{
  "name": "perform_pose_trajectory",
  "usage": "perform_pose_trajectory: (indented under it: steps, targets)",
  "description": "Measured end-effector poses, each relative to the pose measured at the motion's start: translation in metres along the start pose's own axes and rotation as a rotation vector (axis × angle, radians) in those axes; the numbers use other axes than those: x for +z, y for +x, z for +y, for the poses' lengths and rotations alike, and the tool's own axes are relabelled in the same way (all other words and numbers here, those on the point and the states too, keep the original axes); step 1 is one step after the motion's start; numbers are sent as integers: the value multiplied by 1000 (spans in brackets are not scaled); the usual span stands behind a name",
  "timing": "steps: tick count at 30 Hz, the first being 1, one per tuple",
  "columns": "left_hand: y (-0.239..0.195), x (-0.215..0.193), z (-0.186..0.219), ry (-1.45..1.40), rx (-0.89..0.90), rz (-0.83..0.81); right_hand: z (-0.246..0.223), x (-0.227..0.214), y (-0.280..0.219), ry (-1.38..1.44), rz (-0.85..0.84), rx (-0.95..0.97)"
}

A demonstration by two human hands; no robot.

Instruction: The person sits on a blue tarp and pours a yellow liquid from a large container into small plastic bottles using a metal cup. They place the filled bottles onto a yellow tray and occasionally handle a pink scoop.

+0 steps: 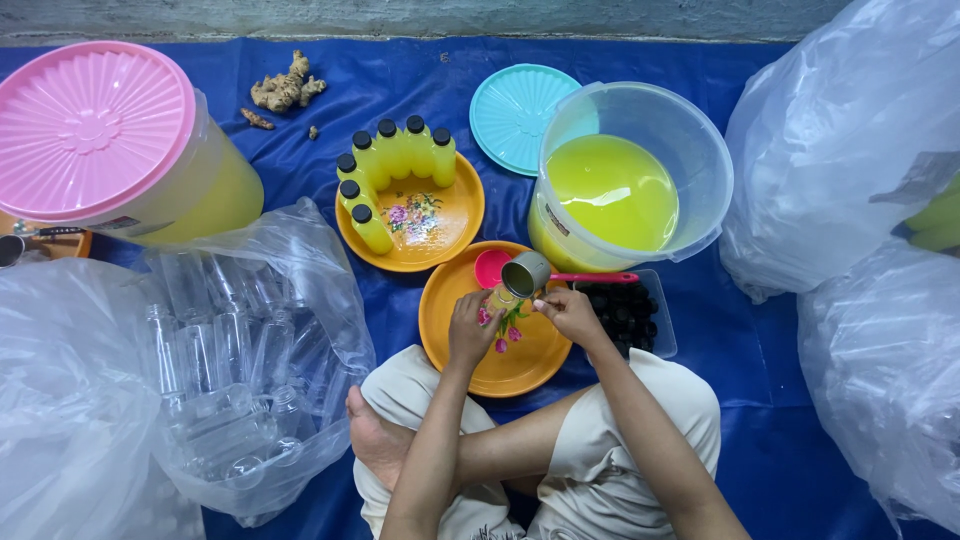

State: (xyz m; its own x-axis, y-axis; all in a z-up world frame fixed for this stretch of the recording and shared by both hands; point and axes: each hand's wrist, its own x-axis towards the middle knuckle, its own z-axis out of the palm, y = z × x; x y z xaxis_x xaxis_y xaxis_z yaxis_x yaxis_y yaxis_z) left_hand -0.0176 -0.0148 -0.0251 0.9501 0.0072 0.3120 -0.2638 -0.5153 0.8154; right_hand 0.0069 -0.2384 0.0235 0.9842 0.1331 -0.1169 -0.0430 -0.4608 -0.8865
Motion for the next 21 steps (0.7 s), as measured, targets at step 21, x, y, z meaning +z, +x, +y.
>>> perform_pose_trajectory:
  steps: [21]
  targets:
    - [-1, 3, -1, 5, -16, -4, -4, -2, 0, -87, -42, -5]
